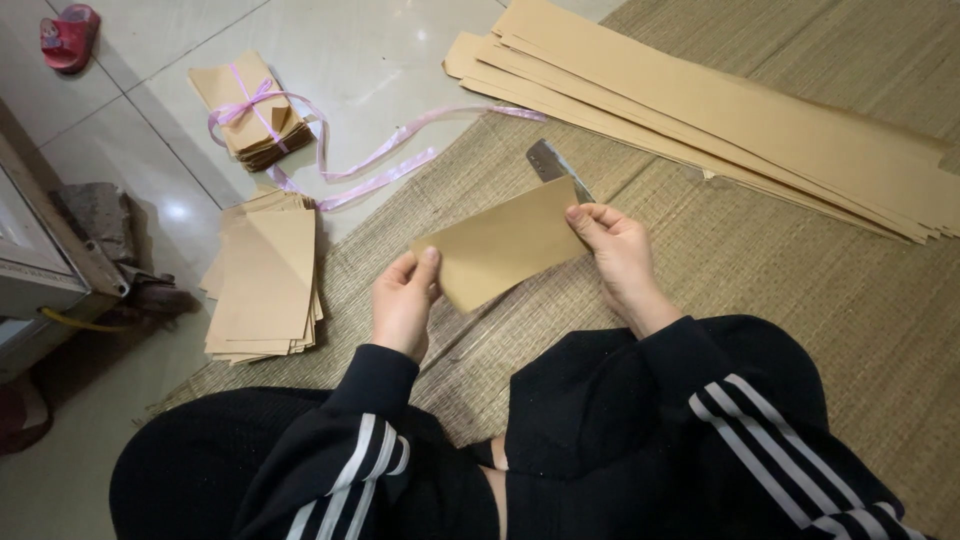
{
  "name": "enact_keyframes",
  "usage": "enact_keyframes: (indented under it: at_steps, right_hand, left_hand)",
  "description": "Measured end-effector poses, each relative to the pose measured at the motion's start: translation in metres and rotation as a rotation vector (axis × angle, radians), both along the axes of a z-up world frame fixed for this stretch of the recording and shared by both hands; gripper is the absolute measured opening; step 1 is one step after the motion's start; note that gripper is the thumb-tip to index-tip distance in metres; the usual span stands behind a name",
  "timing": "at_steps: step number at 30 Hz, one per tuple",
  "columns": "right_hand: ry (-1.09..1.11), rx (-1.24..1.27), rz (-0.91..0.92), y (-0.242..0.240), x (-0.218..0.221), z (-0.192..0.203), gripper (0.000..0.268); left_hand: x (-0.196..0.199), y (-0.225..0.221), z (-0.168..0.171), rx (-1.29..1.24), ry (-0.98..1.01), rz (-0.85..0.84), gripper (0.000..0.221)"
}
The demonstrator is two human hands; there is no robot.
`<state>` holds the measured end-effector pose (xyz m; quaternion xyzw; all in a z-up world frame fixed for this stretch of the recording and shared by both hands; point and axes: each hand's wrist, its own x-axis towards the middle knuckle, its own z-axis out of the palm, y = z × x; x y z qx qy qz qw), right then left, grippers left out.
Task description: Folding and creasing brown paper strips using a knife to create sharp edges for packaging
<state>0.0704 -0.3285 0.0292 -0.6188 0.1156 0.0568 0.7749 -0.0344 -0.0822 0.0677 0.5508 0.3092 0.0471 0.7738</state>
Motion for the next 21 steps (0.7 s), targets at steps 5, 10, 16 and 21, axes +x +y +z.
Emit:
enact_keyframes:
  at_steps: [5, 10, 16, 21]
  right_hand:
    - [0.004, 0.025, 0.069, 0.007, -0.005, 0.002, 0.019]
    - [0.004, 0.056, 0.157, 0.017, -0.014, 0.001, 0.020]
    - [-0.013, 0.074, 0.213, 0.015, -0.012, -0.007, 0.018]
    - [-0.024, 0.055, 0.256, 0.013, -0.011, -0.011, 0.017]
  left_hand:
    - [0.000, 0.008, -0.007, 0.292, -0.178, 0.114, 0.027]
    - [0.000, 0.017, -0.012, 0.710, -0.190, 0.226, 0.019]
    - [-0.001, 0.022, 0.007, 0.846, -0.073, 0.274, 0.035]
    - [-0.002, 0.027, 0.016, 0.843, -0.071, 0.297, 0.054]
